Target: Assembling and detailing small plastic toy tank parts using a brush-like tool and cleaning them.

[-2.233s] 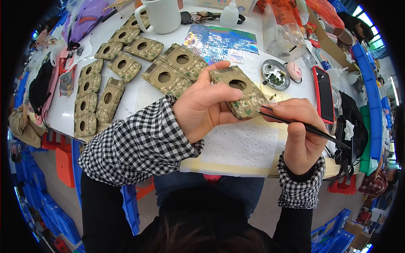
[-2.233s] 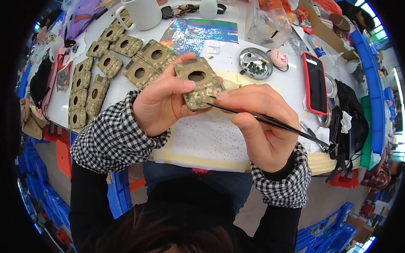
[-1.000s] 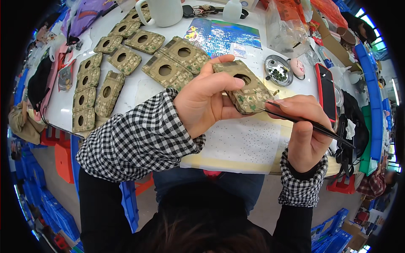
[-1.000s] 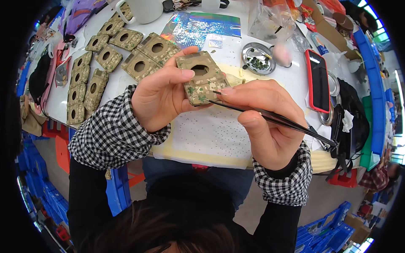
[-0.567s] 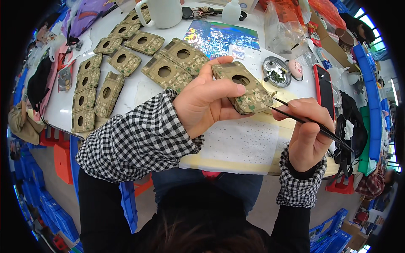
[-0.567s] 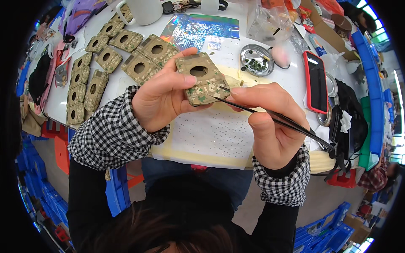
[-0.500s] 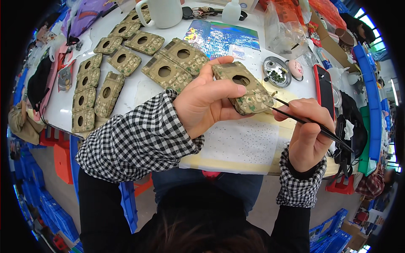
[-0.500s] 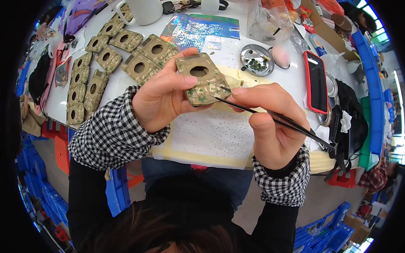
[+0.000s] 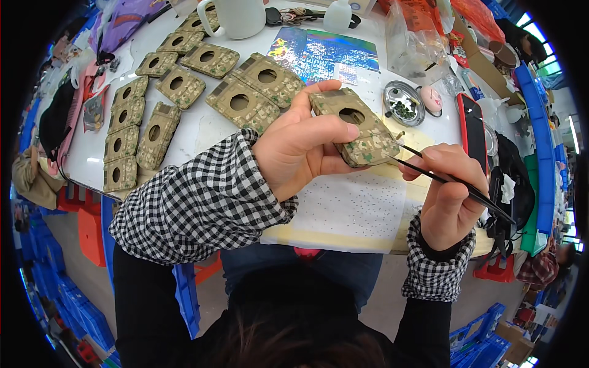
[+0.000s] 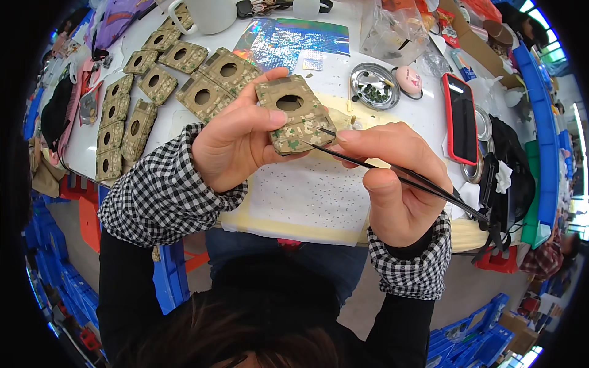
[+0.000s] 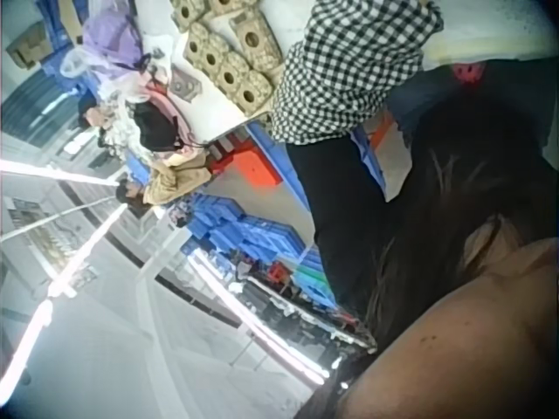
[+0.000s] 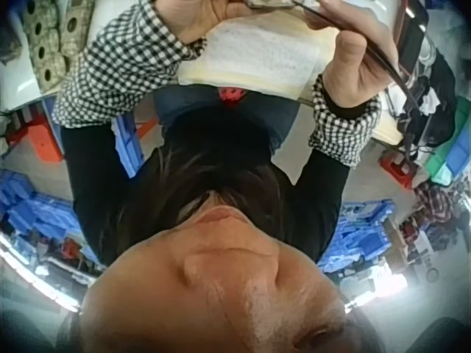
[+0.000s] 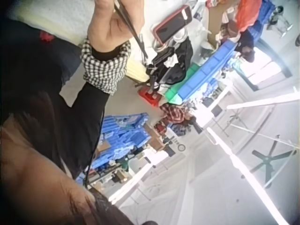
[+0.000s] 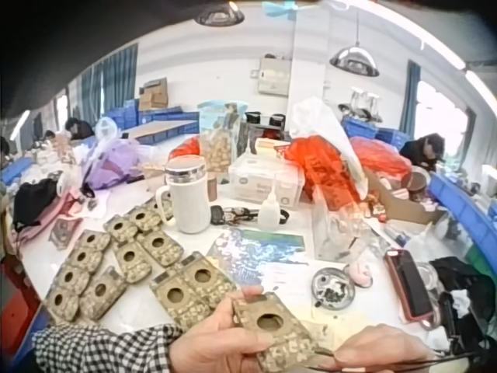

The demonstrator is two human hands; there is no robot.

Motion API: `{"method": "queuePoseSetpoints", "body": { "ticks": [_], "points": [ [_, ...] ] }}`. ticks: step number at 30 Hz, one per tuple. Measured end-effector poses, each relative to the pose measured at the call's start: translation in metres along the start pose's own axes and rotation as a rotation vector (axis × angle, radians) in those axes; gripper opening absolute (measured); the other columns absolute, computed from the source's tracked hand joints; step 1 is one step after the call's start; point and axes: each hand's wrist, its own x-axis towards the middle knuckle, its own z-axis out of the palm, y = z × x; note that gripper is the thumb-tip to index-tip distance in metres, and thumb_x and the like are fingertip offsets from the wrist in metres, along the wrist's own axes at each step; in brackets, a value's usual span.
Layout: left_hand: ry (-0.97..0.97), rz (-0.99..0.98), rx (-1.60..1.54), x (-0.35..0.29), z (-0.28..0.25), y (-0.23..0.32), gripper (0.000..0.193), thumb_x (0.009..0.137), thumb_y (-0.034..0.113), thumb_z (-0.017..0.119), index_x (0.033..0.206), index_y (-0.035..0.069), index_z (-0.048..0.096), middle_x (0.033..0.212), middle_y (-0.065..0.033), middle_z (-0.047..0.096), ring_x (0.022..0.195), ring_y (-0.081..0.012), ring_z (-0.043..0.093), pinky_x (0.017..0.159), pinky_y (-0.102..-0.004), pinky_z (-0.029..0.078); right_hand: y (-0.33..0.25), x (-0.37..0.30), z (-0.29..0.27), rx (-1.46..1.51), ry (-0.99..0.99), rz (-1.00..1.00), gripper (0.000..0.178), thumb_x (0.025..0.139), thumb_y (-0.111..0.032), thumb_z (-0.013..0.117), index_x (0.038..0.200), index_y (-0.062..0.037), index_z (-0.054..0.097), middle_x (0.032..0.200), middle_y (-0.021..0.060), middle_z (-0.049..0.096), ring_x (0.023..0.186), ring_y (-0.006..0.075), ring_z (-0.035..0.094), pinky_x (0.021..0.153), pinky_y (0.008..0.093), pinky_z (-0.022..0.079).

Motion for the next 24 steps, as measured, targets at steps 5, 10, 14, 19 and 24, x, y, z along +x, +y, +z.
{"method": "queuePoseSetpoints", "body": {
  "ticks": [5,10,14,19,24],
  "points": [
    [0.004,-0.026,0.020,-0.001,0.001,-0.001,0.055,0.085,0.006,0.050,0.133,0.013,0.023,0.125,-0.0140,0.045,0.113,-0.0269,0.052,0.092,-0.0418,0.048,-0.002,0.001,-0.003,-0.014,-0.031,0.026,0.037,0.089,-0.032,0.058,0.098,0.0031,0.062,0.083,0.0118,0.064,0.070,0.0151,0.056,0.064,0.0261,0.045],
    [-0.001,-0.030,0.019,-0.002,0.001,0.000,0.055,0.085,0.006,0.050,0.133,0.013,0.023,0.125,-0.0141,0.045,0.113,-0.0266,0.053,0.092,-0.0417,0.048,0.003,0.006,-0.005,-0.152,-0.055,-0.088,0.032,0.087,-0.029,0.059,0.093,0.0012,0.064,0.084,0.0096,0.065,0.076,0.0197,0.057,0.072,0.0306,0.045],
    [0.005,-0.026,0.039,-0.002,0.001,-0.002,0.056,0.085,0.007,0.050,0.133,0.013,0.023,0.125,-0.0142,0.045,0.113,-0.0263,0.053,0.092,-0.0425,0.048,0.004,0.011,-0.006,-0.278,-0.106,-0.170,0.026,0.086,-0.025,0.060,0.089,0.0003,0.066,0.086,0.0086,0.067,0.084,0.0242,0.059,0.081,0.0352,0.043],
    [-0.020,-0.019,0.057,-0.002,0.001,-0.003,0.058,0.085,0.008,0.050,0.134,0.012,0.020,0.126,-0.0151,0.044,0.113,-0.0268,0.052,0.093,-0.0436,0.047,0.006,0.011,-0.005,-0.252,-0.165,-0.134,0.021,0.086,-0.020,0.060,0.090,-0.0005,0.066,0.089,0.0077,0.067,0.090,0.0249,0.060,0.086,0.0380,0.042],
    [-0.024,-0.010,0.079,-0.002,0.002,-0.003,0.060,0.084,0.008,0.050,0.134,0.010,0.018,0.127,-0.0162,0.041,0.115,-0.0270,0.051,0.094,-0.0443,0.046,0.006,0.011,-0.002,-0.216,-0.172,-0.100,0.018,0.086,-0.016,0.059,0.090,0.0002,0.066,0.088,0.0083,0.067,0.089,0.0244,0.060,0.087,0.0385,0.042]
  ]
}}
